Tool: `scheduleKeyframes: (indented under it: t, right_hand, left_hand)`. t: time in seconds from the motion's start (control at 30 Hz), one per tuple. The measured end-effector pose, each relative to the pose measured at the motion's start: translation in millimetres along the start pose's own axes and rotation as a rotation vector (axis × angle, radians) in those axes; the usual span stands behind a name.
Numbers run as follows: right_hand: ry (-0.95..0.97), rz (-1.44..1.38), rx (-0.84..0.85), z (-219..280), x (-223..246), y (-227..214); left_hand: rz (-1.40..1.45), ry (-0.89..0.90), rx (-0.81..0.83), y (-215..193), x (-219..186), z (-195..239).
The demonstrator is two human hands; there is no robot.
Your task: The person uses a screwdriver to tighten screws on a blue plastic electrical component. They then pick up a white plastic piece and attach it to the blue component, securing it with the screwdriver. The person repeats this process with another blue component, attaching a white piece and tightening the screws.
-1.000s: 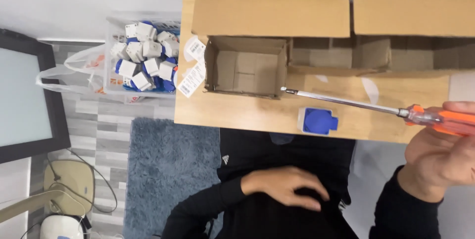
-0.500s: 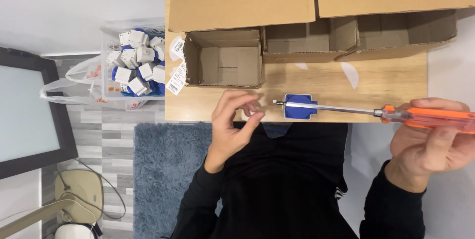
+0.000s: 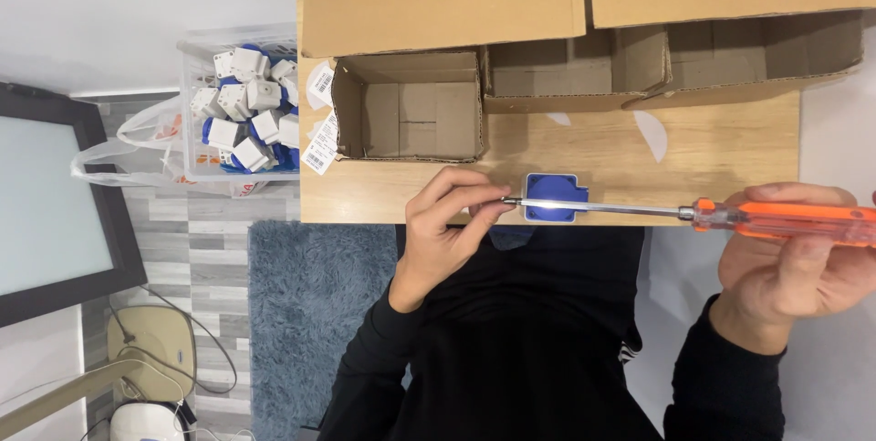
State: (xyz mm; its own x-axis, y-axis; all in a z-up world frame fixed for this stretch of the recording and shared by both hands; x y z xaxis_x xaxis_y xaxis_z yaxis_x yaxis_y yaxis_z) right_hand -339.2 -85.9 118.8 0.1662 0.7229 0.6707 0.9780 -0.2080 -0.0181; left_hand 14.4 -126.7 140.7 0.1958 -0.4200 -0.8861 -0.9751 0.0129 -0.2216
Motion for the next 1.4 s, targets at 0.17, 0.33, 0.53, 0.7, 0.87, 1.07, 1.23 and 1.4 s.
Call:
scheduleKeyframes:
  t: [0.17, 0.33, 0.53, 0.7, 0.87, 1.07, 1.23, 1.4]
  right_hand:
    - [0.092, -0.009, -0.066, 5.2, -7.5, -8.4]
    - [0.164, 0.024, -0.139, 10.0, -13.8, -15.3]
    - [0.135, -0.032, -0.079, 9.8, -17.6, -12.2]
    - [0.136, -0.003, -0.096, 18.9, -25.3, -22.8]
    - [0.160, -0.004, -0.090, 13.2, -19.1, -14.4]
    - [0.161, 0.022, -0.098, 12.8, -18.3, -15.6]
    - [0.197, 0.034, -0.046, 4.8, -14.2, -17.6]
    - [0.398, 0.074, -0.084, 10.9, -18.4, -43.3]
  left_hand:
    - [0.011, -0.044, -0.017, -1.2, 2.6, -2.9]
    - [0.174, -0.126, -0.023, 2.9, 15.1, 2.6]
    - [0.351, -0.160, 0.017, 8.9, 20.0, 6.1]
    - [0.389, -0.173, 0.036, 11.1, 21.8, 7.6]
    - [0.446, -0.167, 0.041, 13.5, 25.3, 10.3]
    - [0.393, -0.133, 0.041, 12.9, 21.8, 8.7]
    - [0.240, -0.035, 0.016, 17.0, 21.2, 7.7]
    - [0.234, 0.116, 0.175, 37.5, 5.1, -1.0]
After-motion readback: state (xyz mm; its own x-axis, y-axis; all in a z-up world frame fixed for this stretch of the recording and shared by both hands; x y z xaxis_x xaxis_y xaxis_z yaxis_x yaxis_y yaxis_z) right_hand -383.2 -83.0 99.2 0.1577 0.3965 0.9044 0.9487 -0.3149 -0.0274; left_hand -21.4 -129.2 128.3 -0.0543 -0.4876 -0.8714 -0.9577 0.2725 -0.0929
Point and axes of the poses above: each hand's wrist, its own z-axis away from the middle knuckle, its own y-axis out of the palm, x = y × z, the point moved 7 cm from there along -z, towards the middle knuckle, and after that the axes turned 5 degrees about -y, right-handed, at the moved point
